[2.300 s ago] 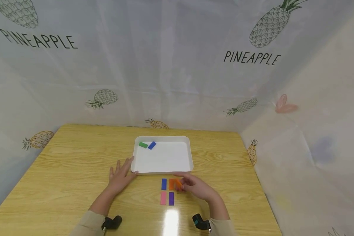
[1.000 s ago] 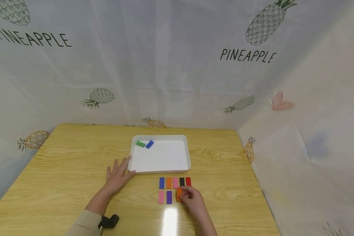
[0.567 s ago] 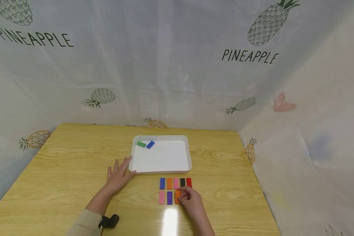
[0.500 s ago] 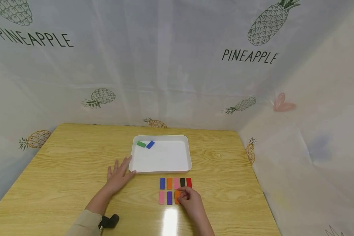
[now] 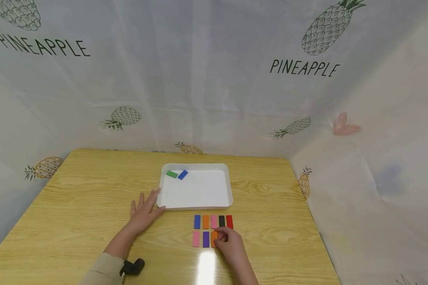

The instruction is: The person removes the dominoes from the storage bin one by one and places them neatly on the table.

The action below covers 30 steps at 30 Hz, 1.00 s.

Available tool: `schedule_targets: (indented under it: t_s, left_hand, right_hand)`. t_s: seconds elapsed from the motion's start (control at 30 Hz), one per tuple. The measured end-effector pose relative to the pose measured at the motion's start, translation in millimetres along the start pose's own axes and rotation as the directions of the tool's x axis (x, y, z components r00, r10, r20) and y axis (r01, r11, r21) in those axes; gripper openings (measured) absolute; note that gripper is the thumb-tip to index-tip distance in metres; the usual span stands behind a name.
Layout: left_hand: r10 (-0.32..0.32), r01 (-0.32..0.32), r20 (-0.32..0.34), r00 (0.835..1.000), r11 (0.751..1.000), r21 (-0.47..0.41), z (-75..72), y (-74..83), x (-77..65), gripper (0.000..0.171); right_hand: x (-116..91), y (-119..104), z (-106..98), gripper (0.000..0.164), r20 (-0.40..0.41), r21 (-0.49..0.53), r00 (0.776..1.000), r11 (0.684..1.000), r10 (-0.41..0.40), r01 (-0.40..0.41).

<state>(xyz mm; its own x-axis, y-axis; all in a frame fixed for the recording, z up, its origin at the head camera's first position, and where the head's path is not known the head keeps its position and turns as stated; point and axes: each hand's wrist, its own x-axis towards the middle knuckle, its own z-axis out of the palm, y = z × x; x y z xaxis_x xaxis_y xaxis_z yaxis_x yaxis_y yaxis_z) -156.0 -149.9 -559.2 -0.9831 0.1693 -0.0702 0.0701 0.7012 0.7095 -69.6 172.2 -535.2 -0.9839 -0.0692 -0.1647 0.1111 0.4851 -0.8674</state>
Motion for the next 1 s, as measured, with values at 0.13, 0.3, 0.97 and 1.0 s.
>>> schedule_targets:
  t_s: [0.13, 0.3, 0.97, 1.0]
  left_hand:
    - [-0.003, 0.003, -0.004, 1.0, 1.0, 0.003, 0.5, 0.0, 0.0, 0.078]
    - [-0.001, 0.001, 0.002, 1.0, 1.0, -0.003, -1.2, 1.3, -0.1, 0.079]
    - [-0.006, 0.006, 0.008, 1.0, 1.0, 0.006, 1.2, -2.4, 1.3, 0.081]
    - [-0.01, 0.01, 0.014, 1.0, 1.0, 0.009, 1.2, -2.5, 1.6, 0.081]
  right_hand:
    - [0.2, 1.0, 1.4, 0.028, -0.008, -0.007, 1.0, 1.0, -0.003, 0.003]
    - [0.6, 2.3, 1.5, 0.028, -0.006, -0.01, 1.0, 1.0, 0.0, 0.0]
    - [-0.3, 1.7, 0.8, 0.025, 0.002, -0.033, 1.0, 0.999, -0.015, 0.015]
    - [-0.3, 1.8, 0.9, 0.025, 0.001, -0.031, 1.0, 0.999, -0.014, 0.014]
